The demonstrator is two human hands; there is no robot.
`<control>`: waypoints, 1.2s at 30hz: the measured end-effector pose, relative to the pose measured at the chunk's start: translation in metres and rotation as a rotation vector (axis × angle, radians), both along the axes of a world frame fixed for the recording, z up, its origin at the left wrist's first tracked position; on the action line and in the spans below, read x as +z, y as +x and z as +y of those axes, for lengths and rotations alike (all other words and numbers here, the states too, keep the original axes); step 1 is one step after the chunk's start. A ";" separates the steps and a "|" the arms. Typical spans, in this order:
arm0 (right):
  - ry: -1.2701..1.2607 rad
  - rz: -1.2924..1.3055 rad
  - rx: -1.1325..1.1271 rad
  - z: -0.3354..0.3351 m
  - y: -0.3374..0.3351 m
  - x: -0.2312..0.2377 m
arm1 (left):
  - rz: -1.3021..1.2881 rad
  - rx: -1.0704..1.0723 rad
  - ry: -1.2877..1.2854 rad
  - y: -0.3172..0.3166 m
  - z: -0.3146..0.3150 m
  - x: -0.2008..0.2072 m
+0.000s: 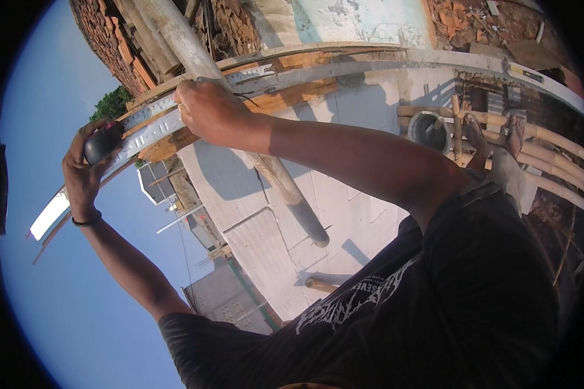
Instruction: The person measures a section of a concrete wall using a tape measure and marks a point on the wall with a pencil.
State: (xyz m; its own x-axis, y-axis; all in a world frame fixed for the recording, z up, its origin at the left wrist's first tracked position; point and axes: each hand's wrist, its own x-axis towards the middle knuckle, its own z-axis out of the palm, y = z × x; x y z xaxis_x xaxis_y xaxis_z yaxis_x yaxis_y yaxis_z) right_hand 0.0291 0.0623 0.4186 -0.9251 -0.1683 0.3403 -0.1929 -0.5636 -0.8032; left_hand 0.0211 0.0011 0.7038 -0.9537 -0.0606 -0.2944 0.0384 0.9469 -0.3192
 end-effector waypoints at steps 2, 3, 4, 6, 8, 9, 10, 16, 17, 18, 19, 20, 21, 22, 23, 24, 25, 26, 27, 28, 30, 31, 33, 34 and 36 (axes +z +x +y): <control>0.005 -0.019 0.044 0.001 0.001 0.000 | 0.001 0.003 0.001 0.000 -0.002 0.000; 0.007 -0.028 0.065 0.002 0.001 0.000 | -0.001 -0.007 -0.004 0.000 -0.002 0.000; 0.005 -0.013 0.053 0.001 0.001 -0.001 | -0.003 -0.016 -0.009 0.000 -0.001 0.000; -0.001 0.018 0.030 0.000 -0.001 0.000 | -0.005 -0.025 -0.014 0.001 0.000 -0.001; 0.019 0.023 0.049 0.002 -0.001 -0.001 | -0.003 -0.023 -0.013 0.001 0.002 -0.001; 0.028 0.025 0.058 0.003 -0.002 -0.001 | -0.001 -0.028 -0.009 0.001 0.003 -0.001; 0.022 0.023 0.043 0.003 -0.002 -0.001 | 0.002 -0.032 -0.004 0.001 0.003 -0.001; 0.003 0.021 0.058 0.002 -0.003 -0.001 | -0.008 -0.051 -0.008 0.000 0.005 -0.002; 0.006 0.015 0.021 0.000 -0.003 0.000 | -0.008 -0.063 -0.018 0.000 0.006 -0.002; 0.010 0.008 -0.012 -0.001 -0.002 0.002 | -0.005 -0.053 -0.014 0.000 0.004 -0.002; 0.007 0.021 0.033 0.000 -0.003 0.001 | -0.003 -0.043 -0.011 0.001 0.003 -0.001; 0.004 0.034 0.077 0.001 -0.003 -0.001 | -0.001 -0.032 -0.007 0.001 0.001 -0.001; 0.001 0.049 0.120 0.002 -0.003 -0.002 | -0.001 -0.040 -0.011 0.001 0.001 -0.001; 0.008 0.037 0.089 0.002 -0.004 -0.001 | -0.001 -0.048 -0.015 0.001 0.001 -0.001; 0.015 0.025 0.058 0.001 -0.005 0.000 | -0.001 -0.056 -0.019 0.000 0.001 -0.001; 0.022 0.012 0.026 0.000 -0.005 0.001 | -0.003 -0.059 -0.020 0.000 0.001 -0.001; 0.018 0.033 0.036 0.000 -0.006 0.000 | -0.005 -0.062 -0.020 -0.001 0.001 0.000; 0.014 0.054 0.047 0.001 -0.006 -0.002 | -0.006 -0.065 -0.020 -0.001 0.001 0.000; 0.010 0.076 0.059 0.002 -0.006 -0.002 | -0.008 -0.063 -0.024 -0.001 0.001 0.001; 0.016 0.058 0.059 0.003 -0.006 -0.001 | -0.011 -0.061 -0.028 0.000 0.001 0.001; 0.028 0.019 0.058 0.004 -0.007 0.001 | -0.013 -0.052 -0.030 0.000 0.000 0.001; 0.037 0.040 0.086 0.004 -0.007 0.000 | -0.012 -0.045 -0.027 0.000 -0.001 0.001; 0.056 0.083 0.142 0.005 -0.007 -0.002 | -0.010 -0.038 -0.018 0.001 -0.003 0.001; 0.048 0.067 0.114 0.004 -0.008 -0.002 | -0.009 -0.039 -0.013 0.000 -0.003 0.002; 0.031 0.036 0.060 0.001 -0.008 0.000 | -0.005 -0.038 -0.010 0.001 -0.003 0.001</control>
